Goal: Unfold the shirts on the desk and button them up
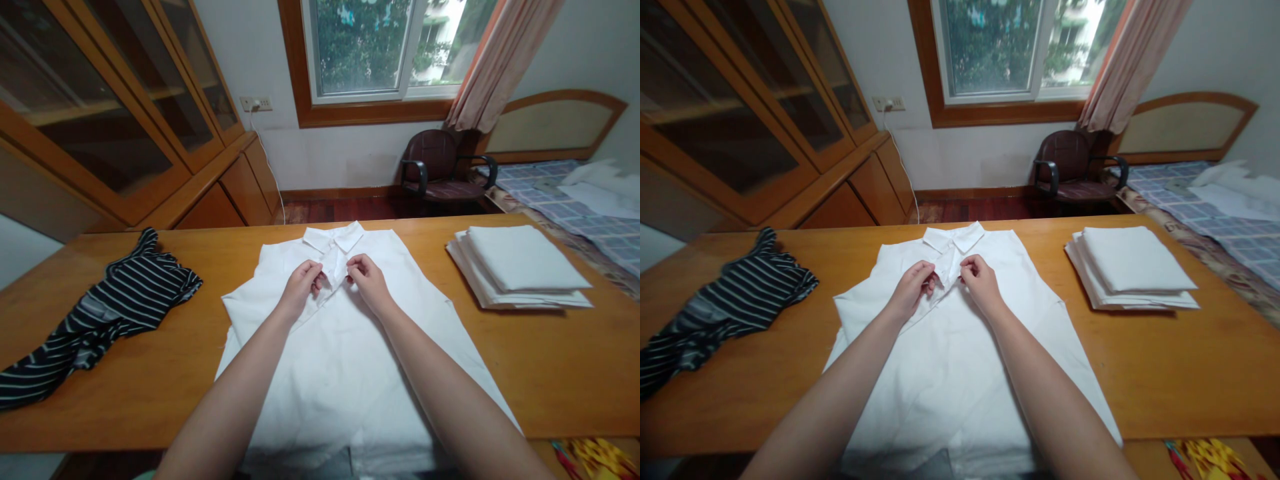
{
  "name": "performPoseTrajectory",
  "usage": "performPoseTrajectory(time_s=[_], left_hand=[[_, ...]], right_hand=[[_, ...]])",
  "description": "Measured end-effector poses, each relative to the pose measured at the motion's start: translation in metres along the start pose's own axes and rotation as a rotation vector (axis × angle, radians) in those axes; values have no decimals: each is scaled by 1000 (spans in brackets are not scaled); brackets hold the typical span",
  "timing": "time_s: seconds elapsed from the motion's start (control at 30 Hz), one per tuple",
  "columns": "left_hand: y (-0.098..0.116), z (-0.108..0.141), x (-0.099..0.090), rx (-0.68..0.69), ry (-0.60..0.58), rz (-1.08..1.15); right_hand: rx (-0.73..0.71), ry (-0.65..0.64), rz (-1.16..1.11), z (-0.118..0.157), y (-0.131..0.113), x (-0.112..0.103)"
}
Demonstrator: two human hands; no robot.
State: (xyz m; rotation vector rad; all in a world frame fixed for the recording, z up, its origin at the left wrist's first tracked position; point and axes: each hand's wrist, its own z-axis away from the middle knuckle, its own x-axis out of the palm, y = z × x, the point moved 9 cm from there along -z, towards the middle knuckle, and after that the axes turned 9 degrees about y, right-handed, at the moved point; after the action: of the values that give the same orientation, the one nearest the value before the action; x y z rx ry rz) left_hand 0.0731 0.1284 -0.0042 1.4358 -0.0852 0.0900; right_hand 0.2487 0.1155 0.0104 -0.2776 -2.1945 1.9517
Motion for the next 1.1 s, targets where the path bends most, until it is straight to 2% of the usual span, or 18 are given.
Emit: performPoseTrajectory(time_s=[0.23,0.47,0.6,0.73,0.93,1.1], left_hand=[[7,8,11,113,-74,-176],[14,10,14,222,-50,-324],[12,8,14,194,-53,-305],[7,7,13,142,-57,-252],[2,5,11,90,-61,-187],[1,4,10,113,-65,-199]], right_hand=[[16,-39,-71,1,-4,2],[-30,-132,-91,6,-13,9],[-35,-169,-122,8,-12,13],[-68,-157,-44,7,-12,12],[-249,-158,195,9,-25,15],[-324,-205,226,10,-26,19]])
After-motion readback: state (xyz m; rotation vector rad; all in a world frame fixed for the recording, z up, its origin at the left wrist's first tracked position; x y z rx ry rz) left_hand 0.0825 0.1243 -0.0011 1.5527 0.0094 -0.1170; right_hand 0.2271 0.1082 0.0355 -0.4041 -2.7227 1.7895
